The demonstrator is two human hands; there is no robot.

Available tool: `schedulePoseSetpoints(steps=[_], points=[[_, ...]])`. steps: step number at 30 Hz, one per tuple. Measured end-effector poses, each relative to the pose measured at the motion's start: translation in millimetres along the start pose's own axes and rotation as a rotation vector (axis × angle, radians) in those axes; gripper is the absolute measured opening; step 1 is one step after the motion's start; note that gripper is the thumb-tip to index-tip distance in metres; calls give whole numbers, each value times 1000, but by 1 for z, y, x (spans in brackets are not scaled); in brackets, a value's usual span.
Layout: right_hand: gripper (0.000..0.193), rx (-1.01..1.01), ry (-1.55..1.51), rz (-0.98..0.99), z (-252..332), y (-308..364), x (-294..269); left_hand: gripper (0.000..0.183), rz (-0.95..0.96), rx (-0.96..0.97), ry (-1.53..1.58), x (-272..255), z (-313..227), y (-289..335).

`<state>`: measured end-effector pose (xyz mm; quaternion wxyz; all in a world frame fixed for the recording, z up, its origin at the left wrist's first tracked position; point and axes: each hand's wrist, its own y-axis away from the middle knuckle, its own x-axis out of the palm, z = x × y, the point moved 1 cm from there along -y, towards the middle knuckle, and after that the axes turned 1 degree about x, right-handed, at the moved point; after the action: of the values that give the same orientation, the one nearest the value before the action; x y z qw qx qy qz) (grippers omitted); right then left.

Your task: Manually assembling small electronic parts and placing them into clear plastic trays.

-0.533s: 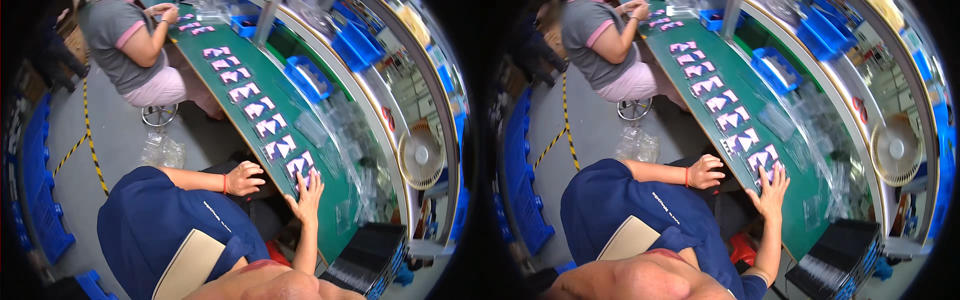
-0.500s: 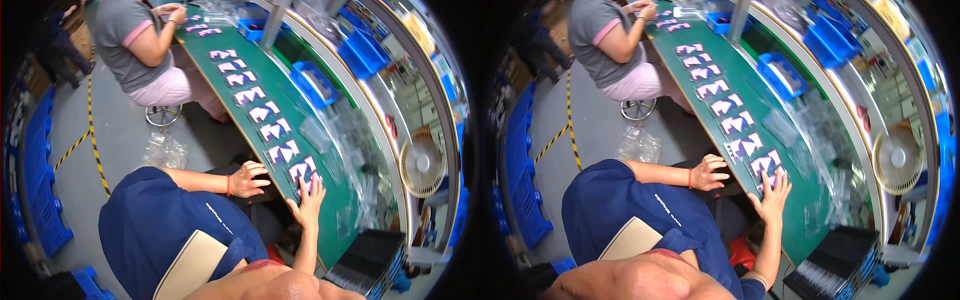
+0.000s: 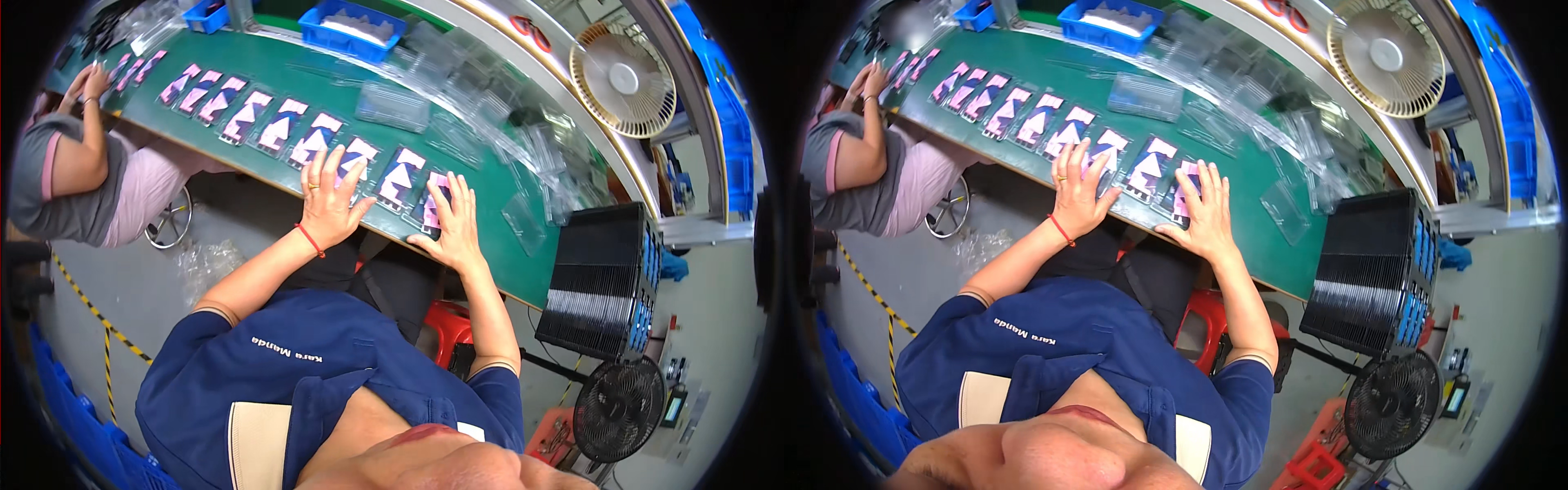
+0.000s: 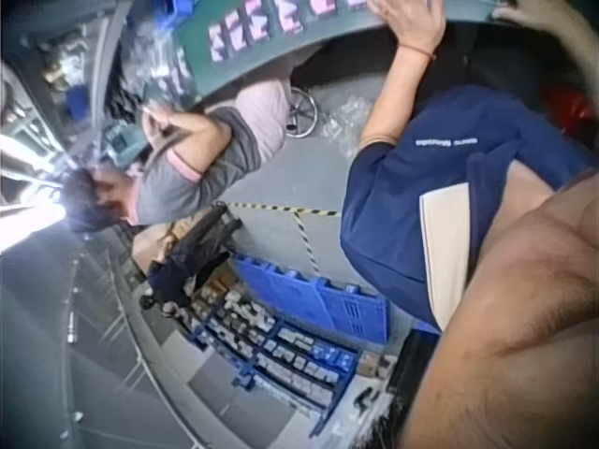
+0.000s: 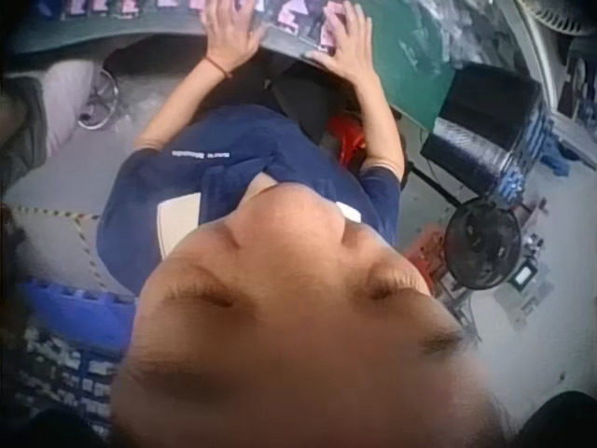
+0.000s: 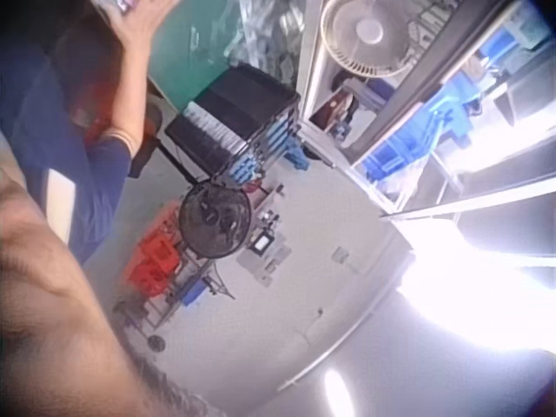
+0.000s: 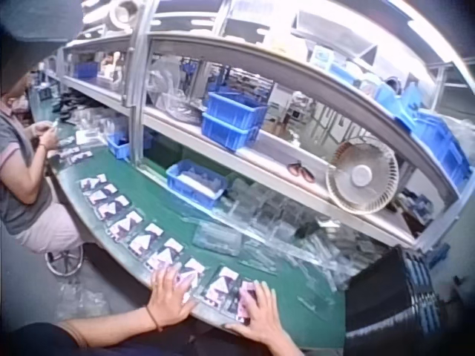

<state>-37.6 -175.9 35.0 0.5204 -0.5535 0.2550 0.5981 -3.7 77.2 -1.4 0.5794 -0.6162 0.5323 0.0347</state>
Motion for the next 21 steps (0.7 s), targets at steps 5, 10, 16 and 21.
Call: schedulePoseSetpoints(steps=[5,10,16,21], points=[[99,3,33,17,-1,4,-1,69,89,-3,8,1,-18,-14],[95,49,80,54,7,-6,14,69,131,48,-7,2,-18,-17],[93,149,80,-58,17,-16,16,68,169,83,-10,3,-17,-30],[97,152,-29,-68,31,-22,30,62,190,84,-34,-10,-4,-22]])
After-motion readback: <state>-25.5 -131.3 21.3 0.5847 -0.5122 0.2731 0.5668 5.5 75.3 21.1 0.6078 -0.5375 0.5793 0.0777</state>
